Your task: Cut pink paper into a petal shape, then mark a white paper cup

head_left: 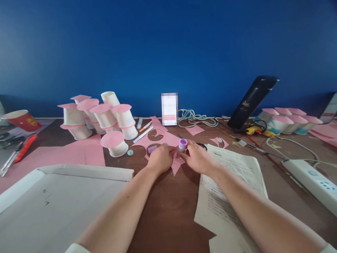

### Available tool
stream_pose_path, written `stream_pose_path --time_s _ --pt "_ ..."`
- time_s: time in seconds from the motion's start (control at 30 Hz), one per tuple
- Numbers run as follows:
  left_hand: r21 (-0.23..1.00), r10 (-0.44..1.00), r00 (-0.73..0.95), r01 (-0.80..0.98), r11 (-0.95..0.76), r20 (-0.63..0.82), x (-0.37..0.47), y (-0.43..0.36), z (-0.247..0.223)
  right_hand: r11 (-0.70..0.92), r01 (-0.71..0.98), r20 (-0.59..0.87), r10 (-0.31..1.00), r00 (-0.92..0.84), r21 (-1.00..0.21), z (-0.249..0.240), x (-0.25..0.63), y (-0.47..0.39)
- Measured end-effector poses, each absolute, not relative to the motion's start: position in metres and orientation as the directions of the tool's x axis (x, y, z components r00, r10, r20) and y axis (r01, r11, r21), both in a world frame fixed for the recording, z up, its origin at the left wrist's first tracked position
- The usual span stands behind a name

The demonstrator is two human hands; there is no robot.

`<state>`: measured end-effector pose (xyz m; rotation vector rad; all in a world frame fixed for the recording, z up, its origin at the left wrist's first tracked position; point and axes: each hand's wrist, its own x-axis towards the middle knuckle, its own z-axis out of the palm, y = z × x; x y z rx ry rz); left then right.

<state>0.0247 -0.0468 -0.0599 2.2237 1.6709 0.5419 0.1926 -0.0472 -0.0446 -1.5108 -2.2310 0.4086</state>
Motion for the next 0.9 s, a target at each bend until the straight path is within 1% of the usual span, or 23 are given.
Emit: stream_pose_path --time_s 0.07,0.13,0.27,0.33,0.43,0.53,0.7,0.77,0.9 --pt "0.467 0.954 0.267 0.832 -0.3 0.136 0.024 -0.047 -0.061 0.369 0.828 0.123 0.928 -0.351 -0.423 -0.041 0.194 -0.05" --pt "0.465 0.948 0.276 0.826 -0.317 0.156 0.023 -0.047 -0.061 0.383 0.825 0.09 0.92 -0.382 -0.416 -0.038 0.199 -0.053" --pt "0.455 0.945 0.278 0.829 -0.326 0.17 0.023 -0.047 -0.062 0.415 0.78 0.081 0.9 -0.429 -0.468 -0.03 0.21 -0.055" --pt "0.465 0.945 0.278 0.823 -0.327 0.172 0.023 -0.047 -0.062 0.397 0.764 0.091 0.907 -0.411 -0.509 -0.025 0.214 -0.055" --pt "0.469 0.947 0.271 0.824 -0.32 0.171 0.023 -0.047 -0.063 0.399 0.717 0.144 0.909 -0.391 -0.572 -0.016 0.215 -0.055" --pt "0.463 0.951 0.266 0.831 -0.308 0.155 0.024 -0.047 -0.063 0.396 0.706 0.168 0.913 -0.372 -0.588 -0.012 0.213 -0.056" --pt "0.487 0.949 0.277 0.815 -0.315 0.15 0.023 -0.046 -0.063 0.358 0.703 0.11 0.921 -0.373 -0.615 -0.02 0.212 -0.055" --pt "0.477 0.947 0.28 0.818 -0.322 0.159 0.023 -0.047 -0.063 0.367 0.703 0.09 0.913 -0.398 -0.609 -0.025 0.212 -0.054" --pt "0.463 0.943 0.287 0.822 -0.332 0.167 0.022 -0.047 -0.062 0.401 0.737 0.086 0.9 -0.427 -0.544 -0.03 0.213 -0.053"
